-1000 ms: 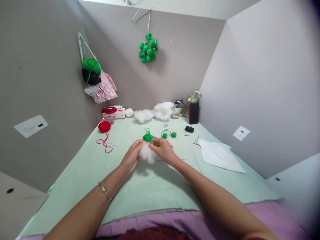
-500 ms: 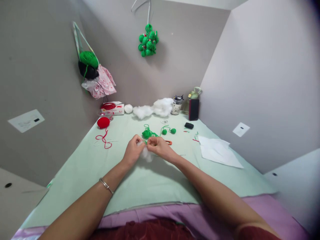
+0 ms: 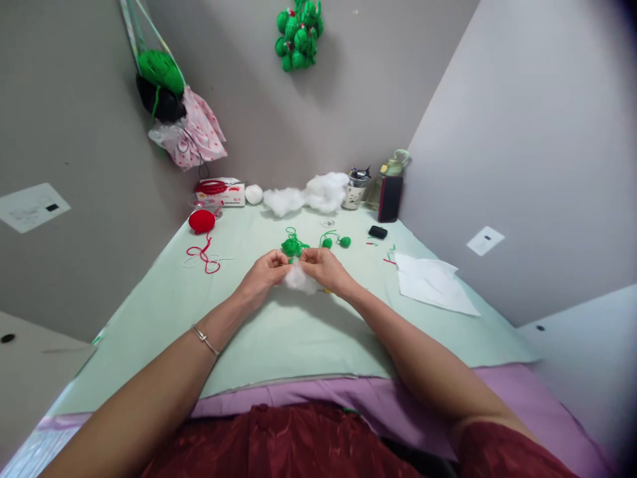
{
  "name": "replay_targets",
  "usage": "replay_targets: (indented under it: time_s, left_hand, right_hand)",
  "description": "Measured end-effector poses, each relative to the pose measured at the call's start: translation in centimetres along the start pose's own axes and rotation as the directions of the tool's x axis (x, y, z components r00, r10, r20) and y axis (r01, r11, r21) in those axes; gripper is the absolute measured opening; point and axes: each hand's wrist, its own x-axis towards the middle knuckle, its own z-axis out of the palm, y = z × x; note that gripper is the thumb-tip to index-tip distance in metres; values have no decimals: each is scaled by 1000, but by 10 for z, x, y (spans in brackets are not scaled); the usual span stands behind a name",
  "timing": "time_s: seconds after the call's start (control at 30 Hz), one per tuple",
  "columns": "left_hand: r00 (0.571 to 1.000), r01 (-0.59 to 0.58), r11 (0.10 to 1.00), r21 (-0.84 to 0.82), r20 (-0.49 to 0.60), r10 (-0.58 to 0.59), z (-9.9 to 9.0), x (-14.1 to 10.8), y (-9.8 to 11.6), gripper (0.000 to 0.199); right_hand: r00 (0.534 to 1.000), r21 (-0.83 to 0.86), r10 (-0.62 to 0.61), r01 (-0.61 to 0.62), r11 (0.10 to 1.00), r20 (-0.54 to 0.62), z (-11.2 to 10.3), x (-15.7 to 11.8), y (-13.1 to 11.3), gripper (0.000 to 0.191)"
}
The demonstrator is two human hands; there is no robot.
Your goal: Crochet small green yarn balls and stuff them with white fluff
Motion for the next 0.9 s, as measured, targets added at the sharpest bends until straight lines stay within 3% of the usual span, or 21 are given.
replay_targets:
  time_s: [0.17,0.33,0.57,0.7,0.9]
  left_hand:
    - [990,-87,995,55,-103,92,0,5,-7,25]
    - [950,-194,976,98,-229,212,3,7,-13,25]
    - [985,-130,990,49,-107,135,5,-2,-8,32]
    - [983,-128,990,65,-121,136,3,0,-8,32]
    - [957,-159,979,127,-224,185,-2,9,-12,17]
  right_hand:
    - [998,-41,-42,44,998,38,8,-7,-11,11]
    - [998,-57,-56,57,997,19,23,-6,-9,12]
    - [994,-40,23,-27,999,-109,14,10,13,16]
    - [999,-27,14,-16,1000,-46,8,7,7,21]
    - [997,-69,-60,63,996,43,24,-8,-8,7]
